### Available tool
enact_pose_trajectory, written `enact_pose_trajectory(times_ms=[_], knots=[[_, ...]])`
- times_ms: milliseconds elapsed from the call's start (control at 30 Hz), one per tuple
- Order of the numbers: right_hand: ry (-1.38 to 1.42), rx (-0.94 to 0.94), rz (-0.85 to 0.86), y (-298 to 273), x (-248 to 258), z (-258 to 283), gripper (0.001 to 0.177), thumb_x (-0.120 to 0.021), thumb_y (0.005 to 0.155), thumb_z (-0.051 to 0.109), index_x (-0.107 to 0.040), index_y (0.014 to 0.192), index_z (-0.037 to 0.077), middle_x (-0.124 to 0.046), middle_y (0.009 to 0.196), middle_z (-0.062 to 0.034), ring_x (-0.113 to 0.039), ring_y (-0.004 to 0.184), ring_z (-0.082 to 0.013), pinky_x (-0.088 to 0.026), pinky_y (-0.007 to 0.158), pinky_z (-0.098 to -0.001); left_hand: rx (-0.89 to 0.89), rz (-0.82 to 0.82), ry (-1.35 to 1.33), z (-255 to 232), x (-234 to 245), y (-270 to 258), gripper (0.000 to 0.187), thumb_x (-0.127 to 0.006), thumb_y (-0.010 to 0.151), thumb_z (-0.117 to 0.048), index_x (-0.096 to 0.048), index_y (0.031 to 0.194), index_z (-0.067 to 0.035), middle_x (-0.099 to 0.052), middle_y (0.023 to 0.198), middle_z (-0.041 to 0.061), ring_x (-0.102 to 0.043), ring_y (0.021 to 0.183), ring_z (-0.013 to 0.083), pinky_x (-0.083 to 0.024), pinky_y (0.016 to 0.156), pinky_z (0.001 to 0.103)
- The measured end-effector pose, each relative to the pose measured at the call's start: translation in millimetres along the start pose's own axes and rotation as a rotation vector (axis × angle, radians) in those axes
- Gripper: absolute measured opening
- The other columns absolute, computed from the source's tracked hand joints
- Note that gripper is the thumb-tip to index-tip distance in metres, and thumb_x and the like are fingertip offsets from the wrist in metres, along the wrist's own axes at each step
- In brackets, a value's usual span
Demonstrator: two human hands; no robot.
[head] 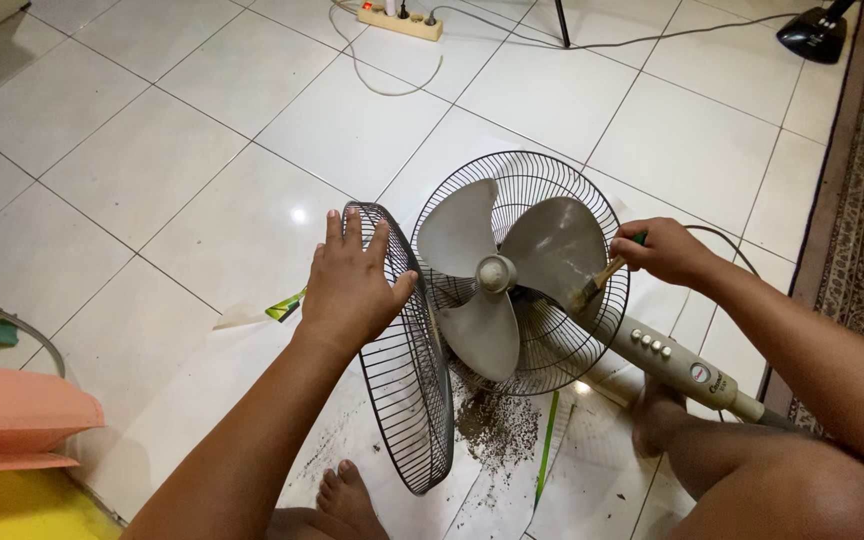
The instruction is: The person cleans the blades and cage of a standing electric fan using a brush. They hold the front cage with one hand and scrub the blades and inner cage with the other, dislodging dust onto a sheet of paper beneath the fan.
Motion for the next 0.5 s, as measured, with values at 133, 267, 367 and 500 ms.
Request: enact_pose_trajectory(times_ms=[133, 267, 367, 500], knots=[[-0.065, -0.012, 0.023, -3.8, -1.5, 8.3, 0.029, -0.062, 0.100, 0.030, -0.078, 0.099, 0.006, -0.074, 0.074, -0.0084, -0.067, 0.070, -0.0160, -0.055, 0.067, -0.0343, 0.011, 0.004, -0.002, -0.6, 1.0, -0.9, 0.083, -0.052, 0.094, -0.058, -0.030, 0.157, -0.010, -0.020, 0.163, 0.027, -0.009, 0.153, 0.0428, -0.023, 0.119, 0.054], [-0.101, -0.061, 0.032, -6.0, -0.5, 14.2, 0.030, -0.061, 0.102, 0.031, -0.079, 0.098, 0.007, -0.072, 0.073, -0.0101, -0.064, 0.069, -0.0174, -0.053, 0.066, -0.0371, 0.010, 0.002, 0.001, 0.1, 0.5, -1.5, 0.083, -0.052, 0.094, -0.058, -0.030, 0.157, -0.010, -0.019, 0.163, 0.026, -0.010, 0.153, 0.0425, -0.024, 0.119, 0.053], [-0.103, -0.041, 0.030, -6.1, -0.5, 15.4, 0.032, -0.060, 0.101, 0.031, -0.079, 0.097, 0.006, -0.073, 0.072, -0.0079, -0.067, 0.069, -0.0150, -0.054, 0.065, -0.0352, 0.013, 0.002, 0.000, 1.2, -0.1, -1.8, 0.082, -0.052, 0.094, -0.058, -0.030, 0.157, -0.011, -0.020, 0.163, 0.026, -0.010, 0.153, 0.0427, -0.025, 0.119, 0.053], [-0.120, -0.034, 0.039, -5.1, -1.5, 13.3, 0.031, -0.060, 0.101, 0.032, -0.079, 0.098, 0.007, -0.073, 0.071, -0.0078, -0.066, 0.067, -0.0158, -0.054, 0.064, -0.0361, 0.017, 0.006, 0.012, 1.9, -0.4, -0.7, 0.081, -0.051, 0.095, -0.058, -0.030, 0.157, -0.011, -0.020, 0.163, 0.027, -0.010, 0.153, 0.0435, -0.025, 0.119, 0.054]])
Point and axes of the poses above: each hand's wrist, its own y-axis towards the middle knuckle, its own x-axis out of the back of the hand, z = x × y, the point moved 1 cm from there along y, towards the middle knuckle
